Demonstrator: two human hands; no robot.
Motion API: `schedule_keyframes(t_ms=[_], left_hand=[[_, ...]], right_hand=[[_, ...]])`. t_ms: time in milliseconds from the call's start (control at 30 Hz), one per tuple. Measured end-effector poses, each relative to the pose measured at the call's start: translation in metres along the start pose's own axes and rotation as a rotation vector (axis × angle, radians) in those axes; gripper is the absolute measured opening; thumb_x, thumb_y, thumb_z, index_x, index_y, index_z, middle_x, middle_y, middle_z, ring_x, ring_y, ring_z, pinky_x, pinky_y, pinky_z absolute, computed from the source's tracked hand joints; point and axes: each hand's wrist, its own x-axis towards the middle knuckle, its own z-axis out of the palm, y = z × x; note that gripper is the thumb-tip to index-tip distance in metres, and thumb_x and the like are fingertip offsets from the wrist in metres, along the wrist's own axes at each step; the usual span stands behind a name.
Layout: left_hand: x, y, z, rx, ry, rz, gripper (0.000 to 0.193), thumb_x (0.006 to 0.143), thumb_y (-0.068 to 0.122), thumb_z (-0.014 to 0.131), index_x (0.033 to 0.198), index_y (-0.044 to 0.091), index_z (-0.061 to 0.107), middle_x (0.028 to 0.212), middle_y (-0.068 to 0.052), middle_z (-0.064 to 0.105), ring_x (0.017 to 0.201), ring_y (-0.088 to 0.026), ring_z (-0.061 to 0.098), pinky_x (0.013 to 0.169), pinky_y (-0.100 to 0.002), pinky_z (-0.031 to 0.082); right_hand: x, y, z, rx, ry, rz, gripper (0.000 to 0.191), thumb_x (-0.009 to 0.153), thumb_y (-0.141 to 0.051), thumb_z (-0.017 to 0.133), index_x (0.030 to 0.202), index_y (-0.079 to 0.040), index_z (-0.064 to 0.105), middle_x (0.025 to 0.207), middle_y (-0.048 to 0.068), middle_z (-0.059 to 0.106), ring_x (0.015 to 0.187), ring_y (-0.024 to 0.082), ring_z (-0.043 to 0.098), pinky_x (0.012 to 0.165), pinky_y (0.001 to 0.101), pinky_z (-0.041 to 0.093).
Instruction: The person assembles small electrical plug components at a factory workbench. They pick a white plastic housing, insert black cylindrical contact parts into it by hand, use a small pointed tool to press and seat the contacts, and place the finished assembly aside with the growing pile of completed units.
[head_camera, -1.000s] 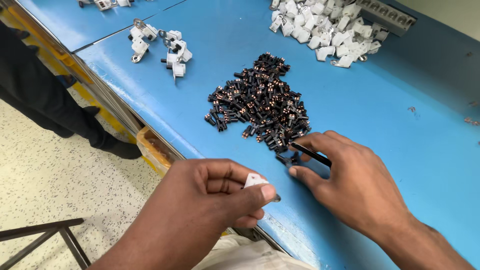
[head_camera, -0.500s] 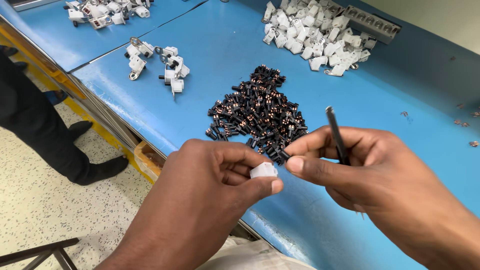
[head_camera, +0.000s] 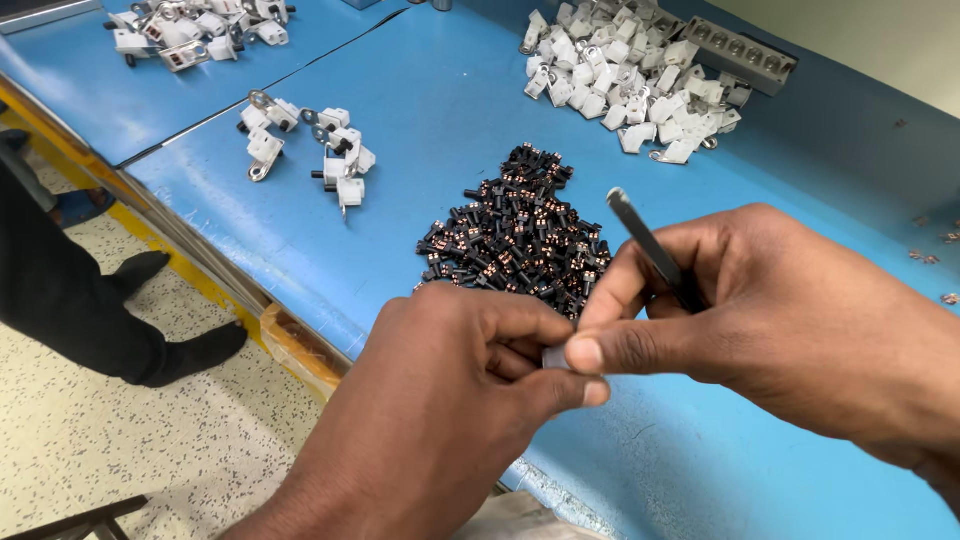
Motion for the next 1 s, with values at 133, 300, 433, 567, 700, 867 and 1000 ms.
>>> schedule_keyframes(t_ms=[133,300,433,567,700,867,1000], left_hand=[[0.011,-0.008,0.006,-0.118,0.012,0.114,0.023,0.084,0.032,0.077,0.101,0.017,0.086,0.082,0.0,0.083,0.078,-0.009,0.077,0.072,-0.03,0.063],[0.024,-0.023,0.011,-0.396,-0.002,0.306,0.034,0.088,0.03,0.081,0.108,0.003,0.082,0.087,-0.005,0.085,0.084,-0.009,0.081,0.077,-0.029,0.062],[0.028,-0.029,0.015,-0.475,-0.041,0.313,0.038,0.089,0.028,0.081,0.112,-0.002,0.079,0.088,-0.01,0.083,0.085,-0.012,0.078,0.076,-0.029,0.064],[0.029,-0.029,0.017,-0.492,-0.038,0.312,0.038,0.09,0.028,0.08,0.113,-0.001,0.078,0.089,-0.01,0.082,0.085,-0.012,0.081,0.076,-0.029,0.064],[0.026,-0.029,0.018,-0.512,-0.062,0.284,0.035,0.09,0.027,0.079,0.111,-0.001,0.079,0.089,-0.01,0.083,0.082,-0.012,0.081,0.077,-0.03,0.064],[0.018,-0.027,0.02,-0.479,-0.054,0.241,0.034,0.088,0.027,0.081,0.108,0.0,0.08,0.086,-0.008,0.084,0.079,-0.011,0.077,0.077,-0.03,0.063],[0.013,-0.015,0.023,-0.392,-0.023,0.22,0.03,0.085,0.029,0.083,0.098,0.003,0.085,0.078,-0.005,0.083,0.074,-0.009,0.072,0.072,-0.027,0.062]], right_hand=[[-0.001,0.02,0.002,-0.062,0.221,0.323,0.02,0.083,-0.021,0.083,0.093,-0.005,0.075,0.074,0.009,0.067,0.062,0.017,0.042,0.059,0.0352,0.035],[0.004,0.084,0.002,0.752,0.316,0.194,0.029,0.088,-0.021,0.079,0.101,0.005,0.078,0.071,0.003,0.057,0.055,0.012,0.033,0.049,0.0339,0.031],[0.003,0.131,0.02,0.724,0.347,0.226,0.029,0.088,-0.019,0.08,0.109,-0.001,0.074,0.07,0.006,0.058,0.053,0.014,0.034,0.048,0.0334,0.027],[0.005,0.161,0.047,-0.064,0.52,0.03,0.024,0.085,-0.03,0.085,0.101,-0.012,0.086,0.075,0.0,0.072,0.063,0.004,0.06,0.063,0.0254,0.05],[0.003,0.164,0.055,0.171,0.577,0.12,0.028,0.083,-0.023,0.085,0.107,-0.009,0.083,0.079,0.005,0.073,0.068,0.015,0.06,0.066,0.032,0.049],[-0.016,0.12,0.01,0.808,0.588,0.184,0.031,0.106,-0.02,0.05,0.127,0.0,0.062,0.1,0.01,0.073,0.09,0.019,0.065,0.088,0.039,0.057],[-0.033,0.072,-0.004,0.942,0.556,-0.306,0.014,0.11,-0.012,0.042,0.117,-0.002,0.048,0.105,0.014,0.064,0.11,0.026,0.071,0.104,0.0492,0.052]])
